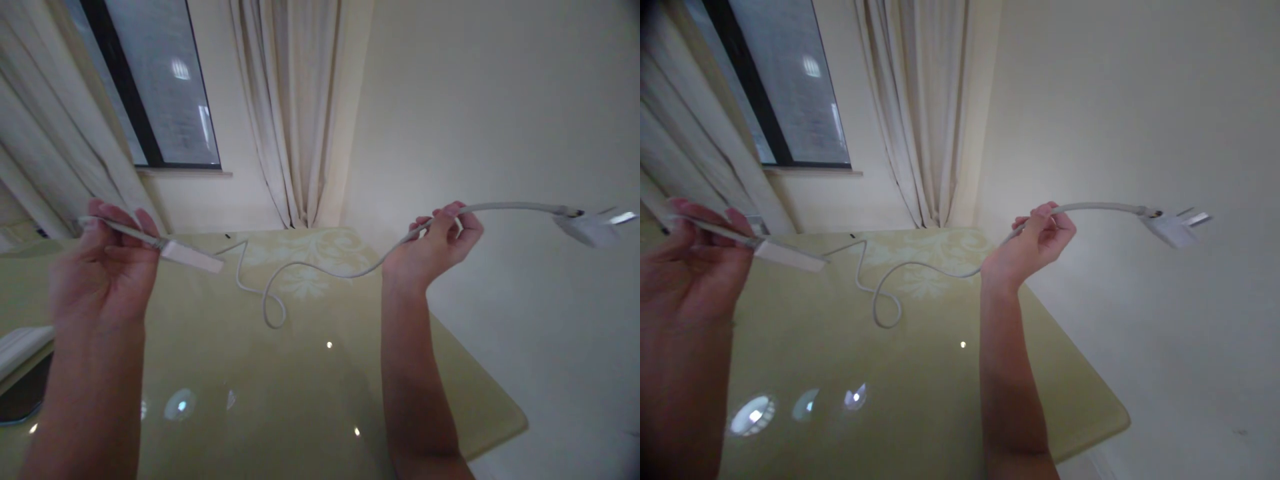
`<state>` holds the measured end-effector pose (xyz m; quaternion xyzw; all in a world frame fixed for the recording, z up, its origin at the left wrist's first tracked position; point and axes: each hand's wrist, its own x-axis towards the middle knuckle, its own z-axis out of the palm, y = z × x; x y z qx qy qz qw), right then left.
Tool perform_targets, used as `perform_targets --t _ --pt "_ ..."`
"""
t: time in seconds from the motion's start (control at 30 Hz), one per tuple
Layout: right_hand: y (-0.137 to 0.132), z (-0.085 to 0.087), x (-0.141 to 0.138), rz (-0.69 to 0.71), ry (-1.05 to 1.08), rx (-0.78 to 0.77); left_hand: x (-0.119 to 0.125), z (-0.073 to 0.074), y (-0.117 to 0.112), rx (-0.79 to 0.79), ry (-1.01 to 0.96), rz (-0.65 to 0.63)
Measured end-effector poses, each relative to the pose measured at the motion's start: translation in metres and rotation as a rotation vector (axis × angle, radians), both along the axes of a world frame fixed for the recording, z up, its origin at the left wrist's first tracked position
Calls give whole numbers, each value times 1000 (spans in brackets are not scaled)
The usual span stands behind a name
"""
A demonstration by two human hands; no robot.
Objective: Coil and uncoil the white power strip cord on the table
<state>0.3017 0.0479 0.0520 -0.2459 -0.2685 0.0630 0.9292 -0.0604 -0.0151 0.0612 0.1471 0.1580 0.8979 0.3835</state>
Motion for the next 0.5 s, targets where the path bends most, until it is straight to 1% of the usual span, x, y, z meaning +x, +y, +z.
perform_targets --t 0.07,0.13,0.2,0.27,0.33,0.4,0.5 --pt "1 1 -4 68 -4 7 5 -3 2 -28 141 22" --pt "-1 1 -8 158 -34 -37 10 -6 2 -93 272 4" --pt "-3 1 -11 269 -91 -109 15 -9 1 -213 418 -53" --pt "-4 -2 -13 387 -188 -186 20 -13 0 -341 618 -98" --pt "-3 -6 -15 472 -314 -262 23 -20 0 -430 835 -104" --pt "0 -11 -17 501 -447 -330 24 -28 2 -488 1034 -69" --pt "2 -18 -22 496 -644 -393 22 -39 8 -566 1329 -26"
